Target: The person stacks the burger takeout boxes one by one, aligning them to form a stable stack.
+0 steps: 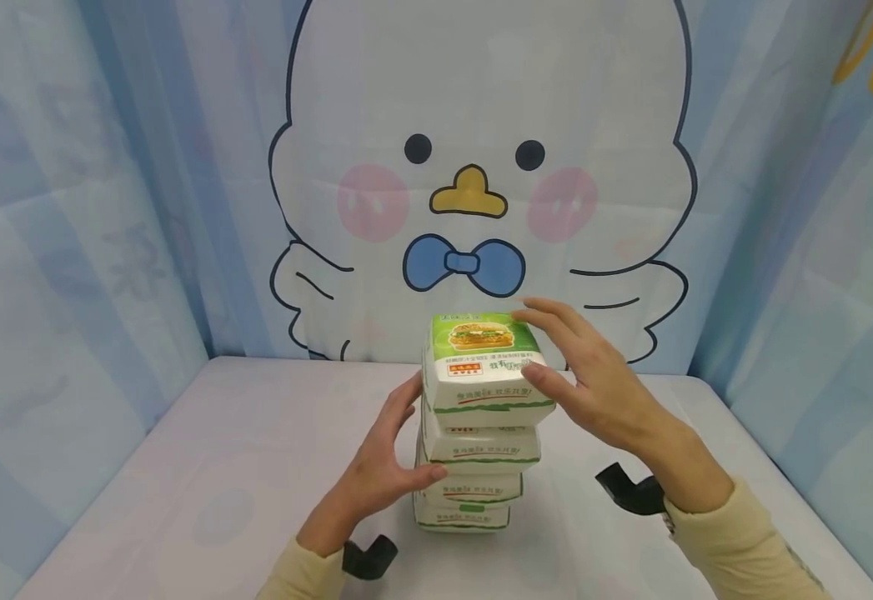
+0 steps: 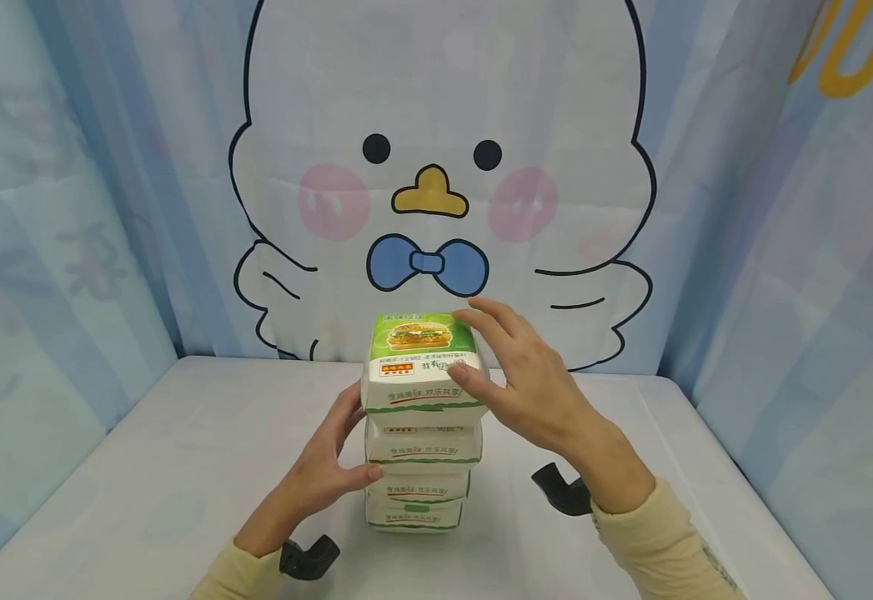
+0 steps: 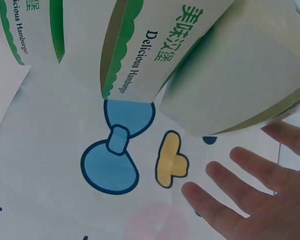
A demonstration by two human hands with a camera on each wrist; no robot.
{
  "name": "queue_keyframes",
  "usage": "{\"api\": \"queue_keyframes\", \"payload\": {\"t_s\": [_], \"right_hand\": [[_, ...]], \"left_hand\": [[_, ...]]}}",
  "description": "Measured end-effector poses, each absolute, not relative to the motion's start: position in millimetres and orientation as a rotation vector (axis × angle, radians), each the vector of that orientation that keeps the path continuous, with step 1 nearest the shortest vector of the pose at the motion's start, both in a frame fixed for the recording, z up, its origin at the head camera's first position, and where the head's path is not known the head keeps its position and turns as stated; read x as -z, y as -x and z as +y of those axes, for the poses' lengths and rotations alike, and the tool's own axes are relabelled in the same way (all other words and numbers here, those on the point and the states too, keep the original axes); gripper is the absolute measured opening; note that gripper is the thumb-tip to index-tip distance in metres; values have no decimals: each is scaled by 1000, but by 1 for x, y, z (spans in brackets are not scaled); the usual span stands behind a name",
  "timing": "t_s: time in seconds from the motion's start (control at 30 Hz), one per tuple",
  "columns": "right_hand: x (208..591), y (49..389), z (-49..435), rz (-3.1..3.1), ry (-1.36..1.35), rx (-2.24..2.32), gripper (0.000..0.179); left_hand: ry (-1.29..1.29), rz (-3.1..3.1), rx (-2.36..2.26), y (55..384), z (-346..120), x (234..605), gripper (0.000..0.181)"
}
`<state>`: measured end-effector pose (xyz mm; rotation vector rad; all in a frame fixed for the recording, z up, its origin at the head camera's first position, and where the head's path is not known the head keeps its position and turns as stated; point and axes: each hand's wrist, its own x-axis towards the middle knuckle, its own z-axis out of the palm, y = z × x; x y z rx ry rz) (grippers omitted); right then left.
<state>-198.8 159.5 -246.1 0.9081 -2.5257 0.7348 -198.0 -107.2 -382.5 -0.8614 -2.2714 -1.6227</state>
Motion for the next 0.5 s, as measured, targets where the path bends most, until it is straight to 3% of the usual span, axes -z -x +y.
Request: {"api": "queue_keyframes", "payload": {"t_s": [0.5], "right_hand": [[266, 198, 187, -2510, -806, -807, 55]], "left_hand": [[815, -2255, 1619, 198, -127, 378, 93]]}}
